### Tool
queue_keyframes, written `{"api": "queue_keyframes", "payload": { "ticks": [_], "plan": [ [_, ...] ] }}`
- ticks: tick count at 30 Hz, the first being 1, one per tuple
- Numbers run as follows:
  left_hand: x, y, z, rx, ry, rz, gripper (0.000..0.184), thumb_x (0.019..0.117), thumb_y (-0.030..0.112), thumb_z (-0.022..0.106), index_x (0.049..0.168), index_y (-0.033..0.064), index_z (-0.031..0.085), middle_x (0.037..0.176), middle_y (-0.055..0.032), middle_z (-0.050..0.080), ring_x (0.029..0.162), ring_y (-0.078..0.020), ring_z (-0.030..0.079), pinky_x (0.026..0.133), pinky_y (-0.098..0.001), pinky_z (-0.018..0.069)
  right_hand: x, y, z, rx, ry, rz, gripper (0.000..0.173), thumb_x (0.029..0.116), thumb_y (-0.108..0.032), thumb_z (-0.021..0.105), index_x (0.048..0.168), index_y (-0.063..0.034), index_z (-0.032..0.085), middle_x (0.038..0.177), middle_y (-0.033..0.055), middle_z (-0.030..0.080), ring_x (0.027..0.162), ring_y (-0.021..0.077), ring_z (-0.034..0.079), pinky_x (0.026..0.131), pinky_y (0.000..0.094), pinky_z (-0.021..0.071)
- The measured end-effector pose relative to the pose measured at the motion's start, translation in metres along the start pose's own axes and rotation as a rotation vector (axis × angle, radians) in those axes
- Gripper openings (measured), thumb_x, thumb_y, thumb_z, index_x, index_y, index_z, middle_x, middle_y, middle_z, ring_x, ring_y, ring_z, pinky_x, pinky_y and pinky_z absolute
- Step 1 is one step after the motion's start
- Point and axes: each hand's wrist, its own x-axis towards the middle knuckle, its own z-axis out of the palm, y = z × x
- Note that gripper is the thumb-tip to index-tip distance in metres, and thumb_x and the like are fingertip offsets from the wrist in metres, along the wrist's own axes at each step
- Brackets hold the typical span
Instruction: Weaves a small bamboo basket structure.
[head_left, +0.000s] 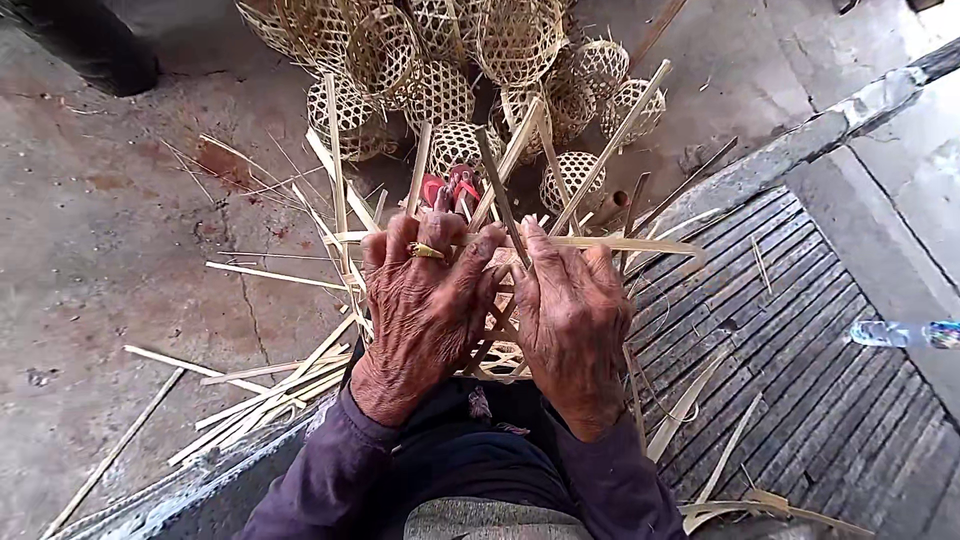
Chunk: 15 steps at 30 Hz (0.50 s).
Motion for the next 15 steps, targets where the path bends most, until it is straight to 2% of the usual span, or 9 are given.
{"api": "queue_keyframes", "payload": {
  "ticks": [2, 4, 5, 6, 7, 9, 11, 13, 15],
  "plan": [
    [-0.002, 0.000, -0.006, -0.021, -0.006, 0.003, 0.031, 0.1044, 0.026, 0.051, 0.119, 0.0106, 0.075, 0.110, -0.0178, 0.064, 0.100, -0.0332, 0.054, 0.087, -0.0473, 0.0353, 0.000, -0.003, 0.003, 0.025, 0.035, 0.010, 0.032, 0.1021, -0.018, 0.055, 0.125, -0.0049, 0.073, 0.093, 0.0103, 0.072, 0.083, 0.0272, 0.063, 0.068, 0.0377, 0.0474],
    [0.003, 0.002, -0.022, -0.064, -0.027, -0.024, 0.030, 0.1046, 0.021, 0.053, 0.119, 0.0075, 0.075, 0.106, -0.0161, 0.068, 0.095, -0.0300, 0.058, 0.084, -0.0443, 0.0407, 0.000, -0.005, 0.005, 0.084, 0.085, 0.013, 0.028, 0.1015, -0.015, 0.055, 0.118, -0.0045, 0.074, 0.090, 0.0097, 0.071, 0.081, 0.0257, 0.061, 0.068, 0.0374, 0.0461],
    [0.007, 0.003, -0.033, -0.055, -0.042, -0.051, 0.030, 0.1049, 0.020, 0.052, 0.124, 0.0060, 0.072, 0.103, -0.0146, 0.069, 0.089, -0.0267, 0.062, 0.080, -0.0421, 0.0459, 0.000, -0.008, 0.005, 0.118, 0.107, 0.004, 0.026, 0.1014, -0.014, 0.056, 0.117, -0.0041, 0.074, 0.087, 0.0094, 0.069, 0.079, 0.0246, 0.059, 0.068, 0.0369, 0.0449],
    [0.012, 0.004, -0.042, -0.028, -0.049, -0.079, 0.033, 0.1049, 0.019, 0.052, 0.129, 0.0034, 0.067, 0.096, -0.0131, 0.069, 0.077, -0.0230, 0.062, 0.070, -0.0395, 0.0481, 0.000, -0.011, 0.006, 0.155, 0.121, -0.014, 0.024, 0.1013, -0.014, 0.057, 0.115, -0.0042, 0.074, 0.083, 0.0087, 0.067, 0.077, 0.0238, 0.058, 0.067, 0.0363, 0.0439],
    [0.015, 0.006, -0.049, -0.014, -0.049, -0.113, 0.037, 0.1046, 0.018, 0.052, 0.135, 0.0003, 0.060, 0.088, -0.0117, 0.067, 0.064, -0.0198, 0.056, 0.059, -0.0371, 0.0436, -0.002, -0.015, 0.006, 0.194, 0.129, -0.034, 0.024, 0.1010, -0.015, 0.058, 0.113, -0.0050, 0.075, 0.081, 0.0079, 0.065, 0.076, 0.0230, 0.057, 0.067, 0.0355, 0.0434],
    [0.019, 0.008, -0.056, -0.067, -0.019, -0.172, 0.041, 0.1047, 0.017, 0.052, 0.143, 0.0006, 0.052, 0.087, -0.0077, 0.068, 0.061, -0.0123, 0.056, 0.055, -0.0297, 0.0436, -0.005, -0.021, 0.006, 0.273, 0.130, -0.067, 0.022, 0.1017, -0.016, 0.058, 0.112, -0.0059, 0.076, 0.078, 0.0066, 0.062, 0.075, 0.0218, 0.055, 0.068, 0.0349, 0.0422],
    [0.016, 0.006, -0.051, -0.316, 0.108, -0.160, 0.025, 0.1041, 0.013, 0.054, 0.125, 0.0005, 0.063, 0.088, -0.0012, 0.065, 0.069, -0.0017, 0.058, 0.062, -0.0179, 0.0486, -0.006, -0.019, 0.004, 0.334, 0.120, -0.069, 0.022, 0.1015, -0.017, 0.059, 0.111, -0.0065, 0.076, 0.077, 0.0054, 0.062, 0.074, 0.0203, 0.054, 0.068, 0.0338, 0.0410],
    [0.012, 0.002, -0.039, -0.617, 0.253, -0.118, 0.012, 0.1045, 0.013, 0.053, 0.107, 0.0081, 0.064, 0.090, 0.0081, 0.065, 0.076, 0.0019, 0.061, 0.066, -0.0153, 0.0511, -0.004, -0.013, 0.000, 0.374, 0.091, -0.045, 0.022, 0.1008, -0.017, 0.059, 0.111, -0.0066, 0.076, 0.079, 0.0054, 0.065, 0.074, 0.0202, 0.054, 0.067, 0.0337, 0.0407],
    [0.008, -0.002, -0.028, -0.788, 0.346, -0.051, 0.016, 0.1052, 0.023, 0.056, 0.108, 0.0168, 0.071, 0.099, 0.0113, 0.071, 0.084, -0.0013, 0.067, 0.073, -0.0195, 0.0570, -0.001, -0.009, -0.001, 0.370, 0.063, -0.025, 0.023, 0.1008, -0.018, 0.059, 0.110, -0.0064, 0.076, 0.081, 0.0063, 0.067, 0.075, 0.0221, 0.057, 0.065, 0.0349, 0.0423]
  ]
}}
